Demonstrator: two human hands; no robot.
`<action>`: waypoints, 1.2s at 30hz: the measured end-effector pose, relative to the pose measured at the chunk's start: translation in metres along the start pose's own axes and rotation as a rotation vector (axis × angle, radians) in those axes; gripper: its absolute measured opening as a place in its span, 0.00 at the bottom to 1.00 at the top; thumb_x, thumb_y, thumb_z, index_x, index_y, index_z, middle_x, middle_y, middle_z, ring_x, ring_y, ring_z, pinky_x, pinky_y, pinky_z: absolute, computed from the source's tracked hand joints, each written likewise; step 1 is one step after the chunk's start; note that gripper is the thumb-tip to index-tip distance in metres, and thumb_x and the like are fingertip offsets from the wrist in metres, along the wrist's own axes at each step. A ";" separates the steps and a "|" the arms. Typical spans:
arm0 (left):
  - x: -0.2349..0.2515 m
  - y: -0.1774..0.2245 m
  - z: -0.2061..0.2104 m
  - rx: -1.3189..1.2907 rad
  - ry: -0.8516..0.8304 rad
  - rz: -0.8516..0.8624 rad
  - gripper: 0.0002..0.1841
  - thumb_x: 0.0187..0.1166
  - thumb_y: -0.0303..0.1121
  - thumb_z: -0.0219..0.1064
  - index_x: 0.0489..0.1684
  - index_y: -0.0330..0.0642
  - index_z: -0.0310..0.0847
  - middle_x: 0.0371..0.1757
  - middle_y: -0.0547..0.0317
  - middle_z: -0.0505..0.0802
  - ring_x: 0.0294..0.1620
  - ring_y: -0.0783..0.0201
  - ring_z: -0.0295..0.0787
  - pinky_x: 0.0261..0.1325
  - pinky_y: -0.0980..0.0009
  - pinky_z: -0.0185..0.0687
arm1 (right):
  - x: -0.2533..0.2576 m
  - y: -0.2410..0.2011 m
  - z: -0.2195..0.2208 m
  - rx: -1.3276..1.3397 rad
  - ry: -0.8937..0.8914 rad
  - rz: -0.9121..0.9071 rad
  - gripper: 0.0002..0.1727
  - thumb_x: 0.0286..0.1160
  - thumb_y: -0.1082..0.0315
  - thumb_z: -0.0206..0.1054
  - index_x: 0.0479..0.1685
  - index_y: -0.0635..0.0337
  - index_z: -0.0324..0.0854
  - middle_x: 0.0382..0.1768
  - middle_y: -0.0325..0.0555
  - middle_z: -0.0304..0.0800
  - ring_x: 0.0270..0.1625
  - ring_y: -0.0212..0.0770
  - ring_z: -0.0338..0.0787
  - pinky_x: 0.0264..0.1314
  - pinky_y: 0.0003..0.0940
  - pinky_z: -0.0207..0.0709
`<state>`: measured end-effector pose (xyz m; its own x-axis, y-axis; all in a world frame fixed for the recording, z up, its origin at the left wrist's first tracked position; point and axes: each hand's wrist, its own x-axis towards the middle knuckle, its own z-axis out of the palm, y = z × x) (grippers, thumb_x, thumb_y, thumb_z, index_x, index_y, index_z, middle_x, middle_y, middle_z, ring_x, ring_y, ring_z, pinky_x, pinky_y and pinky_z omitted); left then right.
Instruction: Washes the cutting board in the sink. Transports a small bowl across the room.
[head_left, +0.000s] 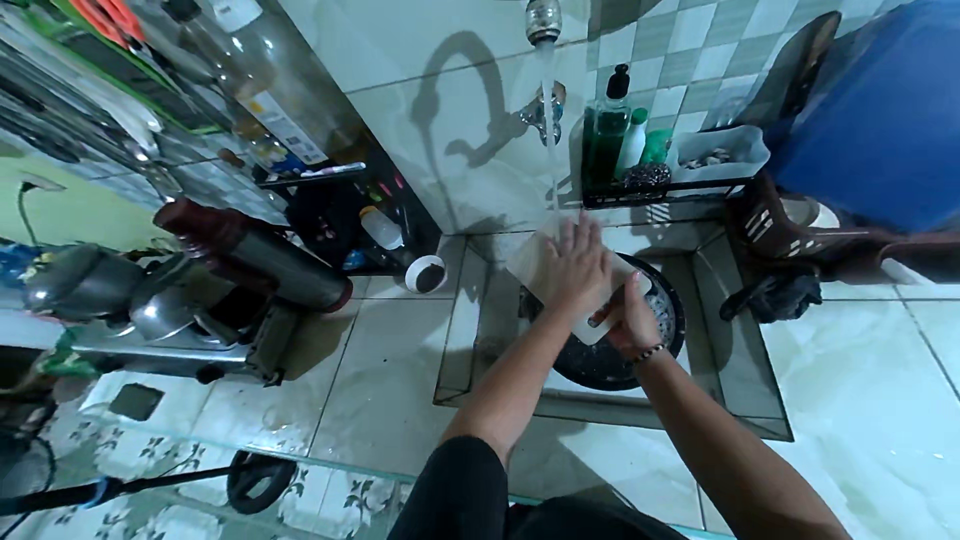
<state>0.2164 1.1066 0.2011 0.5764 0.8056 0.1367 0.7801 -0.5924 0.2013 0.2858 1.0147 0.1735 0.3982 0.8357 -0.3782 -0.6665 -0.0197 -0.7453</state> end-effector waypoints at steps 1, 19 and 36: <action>-0.009 0.007 0.005 0.034 -0.010 0.098 0.33 0.93 0.49 0.40 0.96 0.45 0.48 0.97 0.56 0.51 0.98 0.47 0.34 0.91 0.31 0.25 | 0.006 0.002 -0.003 0.028 -0.030 -0.031 0.33 0.93 0.39 0.35 0.68 0.55 0.76 0.45 0.44 0.91 0.45 0.38 0.92 0.50 0.41 0.88; 0.035 -0.074 -0.086 -0.657 -0.353 -0.175 0.25 0.90 0.48 0.59 0.54 0.27 0.84 0.52 0.38 0.90 0.56 0.49 0.87 0.66 0.47 0.78 | 0.020 0.009 -0.033 0.014 0.044 0.007 0.36 0.91 0.36 0.31 0.59 0.57 0.74 0.32 0.44 0.88 0.31 0.38 0.90 0.30 0.36 0.86; -0.057 -0.062 -0.009 -0.057 -0.201 0.318 0.31 0.93 0.47 0.49 0.94 0.47 0.57 0.95 0.58 0.60 0.97 0.56 0.43 0.95 0.43 0.29 | 0.006 0.004 0.002 -0.006 -0.118 0.183 0.20 0.95 0.55 0.49 0.71 0.56 0.75 0.49 0.48 0.92 0.49 0.41 0.93 0.53 0.42 0.89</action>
<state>0.1332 1.0973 0.1899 0.8281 0.5604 0.0096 0.5430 -0.8064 0.2340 0.2842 1.0212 0.1692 0.1945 0.8761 -0.4411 -0.7172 -0.1797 -0.6733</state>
